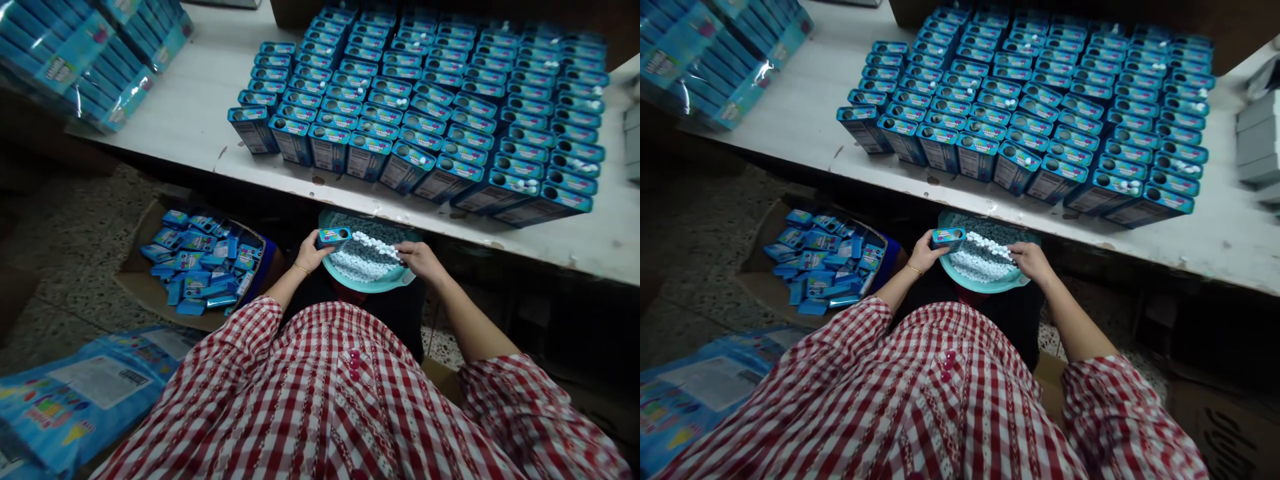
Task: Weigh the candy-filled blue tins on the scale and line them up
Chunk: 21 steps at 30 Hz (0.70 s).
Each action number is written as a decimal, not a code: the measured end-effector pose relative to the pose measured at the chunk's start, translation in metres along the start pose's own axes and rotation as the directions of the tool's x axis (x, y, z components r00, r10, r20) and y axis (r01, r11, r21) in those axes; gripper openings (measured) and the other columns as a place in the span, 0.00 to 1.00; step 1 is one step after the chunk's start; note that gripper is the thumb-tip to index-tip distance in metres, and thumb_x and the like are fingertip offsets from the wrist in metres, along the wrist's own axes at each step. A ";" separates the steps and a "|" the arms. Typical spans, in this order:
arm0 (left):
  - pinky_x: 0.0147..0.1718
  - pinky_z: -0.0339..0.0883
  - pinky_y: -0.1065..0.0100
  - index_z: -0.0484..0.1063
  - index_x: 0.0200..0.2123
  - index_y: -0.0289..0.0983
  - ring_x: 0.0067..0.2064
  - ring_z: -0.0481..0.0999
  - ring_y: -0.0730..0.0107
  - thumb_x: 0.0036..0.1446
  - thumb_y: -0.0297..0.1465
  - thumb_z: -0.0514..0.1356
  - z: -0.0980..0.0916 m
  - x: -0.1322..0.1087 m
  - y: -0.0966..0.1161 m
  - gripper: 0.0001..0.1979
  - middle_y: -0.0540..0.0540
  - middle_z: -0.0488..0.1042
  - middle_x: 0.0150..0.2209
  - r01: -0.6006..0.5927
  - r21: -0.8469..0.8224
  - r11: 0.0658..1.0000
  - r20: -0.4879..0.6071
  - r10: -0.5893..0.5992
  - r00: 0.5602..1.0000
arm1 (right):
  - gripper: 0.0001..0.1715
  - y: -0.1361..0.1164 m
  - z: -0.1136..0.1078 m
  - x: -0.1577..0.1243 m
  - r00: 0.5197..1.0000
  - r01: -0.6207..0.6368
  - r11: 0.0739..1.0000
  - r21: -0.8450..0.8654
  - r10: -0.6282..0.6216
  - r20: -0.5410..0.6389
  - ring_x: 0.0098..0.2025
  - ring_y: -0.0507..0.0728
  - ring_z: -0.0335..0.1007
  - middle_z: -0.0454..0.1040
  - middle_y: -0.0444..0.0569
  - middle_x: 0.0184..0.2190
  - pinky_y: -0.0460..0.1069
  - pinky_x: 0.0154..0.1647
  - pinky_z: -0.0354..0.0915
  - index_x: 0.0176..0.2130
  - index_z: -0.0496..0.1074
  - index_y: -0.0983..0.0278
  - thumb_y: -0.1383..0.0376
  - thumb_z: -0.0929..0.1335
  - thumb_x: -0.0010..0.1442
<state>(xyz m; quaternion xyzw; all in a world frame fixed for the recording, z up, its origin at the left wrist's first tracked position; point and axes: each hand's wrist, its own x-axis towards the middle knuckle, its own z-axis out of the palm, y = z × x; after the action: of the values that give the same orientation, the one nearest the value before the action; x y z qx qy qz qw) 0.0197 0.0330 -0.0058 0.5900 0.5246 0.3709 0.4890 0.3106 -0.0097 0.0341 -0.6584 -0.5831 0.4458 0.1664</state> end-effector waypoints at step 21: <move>0.52 0.59 0.55 0.69 0.41 0.38 0.47 0.70 0.59 0.42 0.25 0.62 0.023 0.001 0.000 0.18 0.44 0.72 0.43 -0.105 0.277 0.955 0.059 0.092 0.994 | 0.19 -0.145 -0.011 -0.006 0.997 0.055 0.493 -0.869 0.015 0.071 0.42 0.61 0.72 0.75 0.62 0.37 0.51 0.41 0.63 0.42 0.74 0.70 0.70 0.59 0.58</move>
<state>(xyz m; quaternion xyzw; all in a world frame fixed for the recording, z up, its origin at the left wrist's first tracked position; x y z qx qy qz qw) 0.0417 0.0299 -0.0115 0.6868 0.5304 0.3035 0.3935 0.2301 0.0267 0.1501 -0.6301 -0.7412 0.1119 -0.2028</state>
